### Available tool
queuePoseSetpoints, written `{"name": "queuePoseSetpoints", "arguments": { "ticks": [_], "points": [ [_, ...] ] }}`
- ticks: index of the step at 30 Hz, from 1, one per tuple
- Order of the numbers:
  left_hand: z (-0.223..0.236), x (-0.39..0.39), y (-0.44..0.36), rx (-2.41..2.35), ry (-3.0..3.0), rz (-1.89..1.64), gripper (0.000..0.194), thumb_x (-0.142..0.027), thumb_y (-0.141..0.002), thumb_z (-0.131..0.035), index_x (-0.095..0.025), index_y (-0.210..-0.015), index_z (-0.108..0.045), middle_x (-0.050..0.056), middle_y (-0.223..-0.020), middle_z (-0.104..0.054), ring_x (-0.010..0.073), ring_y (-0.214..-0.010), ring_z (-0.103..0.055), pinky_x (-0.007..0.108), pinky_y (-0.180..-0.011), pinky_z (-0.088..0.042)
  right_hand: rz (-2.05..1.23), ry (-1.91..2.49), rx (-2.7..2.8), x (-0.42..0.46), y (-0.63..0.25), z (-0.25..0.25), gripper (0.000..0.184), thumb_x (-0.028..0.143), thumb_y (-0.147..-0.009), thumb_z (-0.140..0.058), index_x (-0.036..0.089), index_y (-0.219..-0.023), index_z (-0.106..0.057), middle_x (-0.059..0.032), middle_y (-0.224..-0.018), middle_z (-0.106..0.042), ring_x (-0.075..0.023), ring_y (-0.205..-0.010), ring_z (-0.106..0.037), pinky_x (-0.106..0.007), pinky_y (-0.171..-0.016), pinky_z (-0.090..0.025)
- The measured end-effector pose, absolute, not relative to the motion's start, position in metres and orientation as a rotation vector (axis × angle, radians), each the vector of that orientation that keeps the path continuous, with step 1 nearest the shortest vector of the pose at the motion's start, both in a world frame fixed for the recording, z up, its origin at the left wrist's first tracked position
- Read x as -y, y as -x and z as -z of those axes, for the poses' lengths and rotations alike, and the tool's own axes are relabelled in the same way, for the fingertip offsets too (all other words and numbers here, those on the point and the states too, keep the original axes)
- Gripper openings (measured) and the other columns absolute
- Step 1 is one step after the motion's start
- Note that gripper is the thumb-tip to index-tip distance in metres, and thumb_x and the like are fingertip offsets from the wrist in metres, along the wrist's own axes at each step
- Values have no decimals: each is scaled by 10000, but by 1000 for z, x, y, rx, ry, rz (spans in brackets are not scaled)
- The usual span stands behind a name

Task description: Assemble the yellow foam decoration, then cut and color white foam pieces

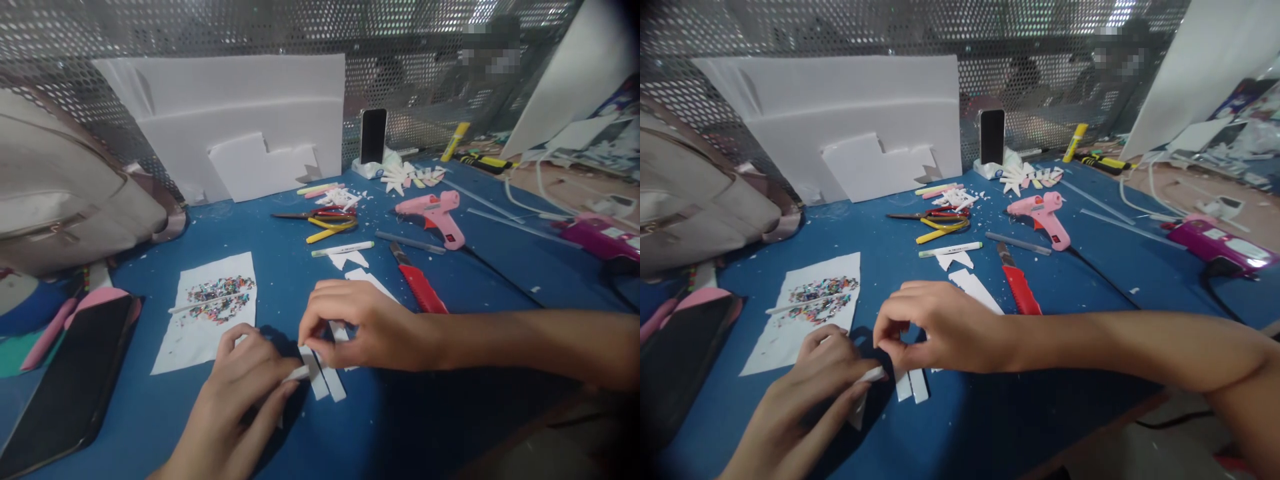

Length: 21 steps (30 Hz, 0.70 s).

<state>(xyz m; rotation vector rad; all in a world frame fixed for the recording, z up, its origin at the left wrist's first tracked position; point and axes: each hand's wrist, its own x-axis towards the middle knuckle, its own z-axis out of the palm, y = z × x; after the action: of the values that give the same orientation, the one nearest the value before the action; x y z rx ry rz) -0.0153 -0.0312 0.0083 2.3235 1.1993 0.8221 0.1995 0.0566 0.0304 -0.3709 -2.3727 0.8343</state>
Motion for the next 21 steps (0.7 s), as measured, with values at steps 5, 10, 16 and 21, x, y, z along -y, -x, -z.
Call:
{"name": "queuePoseSetpoints", "arguments": {
  "ticks": [5, 10, 16, 21],
  "points": [
    [-10, 33, 12, -1180, -2359, -870, 268, -108, -935, -447, -270, -1107, -574, -29, -803, -585, 137, -747, -552, 406, -986, -297, -747, 529, 2425, -76, -199, -42, 66, 150, -898, -566, 162, -911, -630, -5, -861, -662, -111, -790, -559, -230, -710, -407],
    [-14, 37, 9, -1136, -2368, -890, 330, -79, -938, -370, -273, -1125, -561, -11, -880, -634, 150, -826, -581, 433, -1050, -246, -246, 879, 2581, -140, -204, -73, 125, 252, -927, -540, 167, -929, -632, -34, -851, -670, -137, -711, -561, -265, -647, -346],
    [-11, 39, 15, -1135, -2327, -884, 289, -104, -946, -391, -271, -1092, -575, -11, -896, -640, 147, -834, -589, 453, -1076, -223, 79, 1346, 2507, -212, -214, -95, 194, 118, -871, -514, 93, -943, -692, -135, -897, -670, -257, -879, -612, -349, -728, -384],
    [-10, 39, 19, -1152, -2297, -879, 267, -146, -955, -412, -282, -1099, -592, -1, -921, -646, 154, -850, -607, 486, -1084, -247, -252, 1069, 2682, -182, -192, -95, 196, 161, -895, -533, 165, -960, -718, -48, -942, -711, -143, -858, -649, -271, -749, -464]
  ]
}}
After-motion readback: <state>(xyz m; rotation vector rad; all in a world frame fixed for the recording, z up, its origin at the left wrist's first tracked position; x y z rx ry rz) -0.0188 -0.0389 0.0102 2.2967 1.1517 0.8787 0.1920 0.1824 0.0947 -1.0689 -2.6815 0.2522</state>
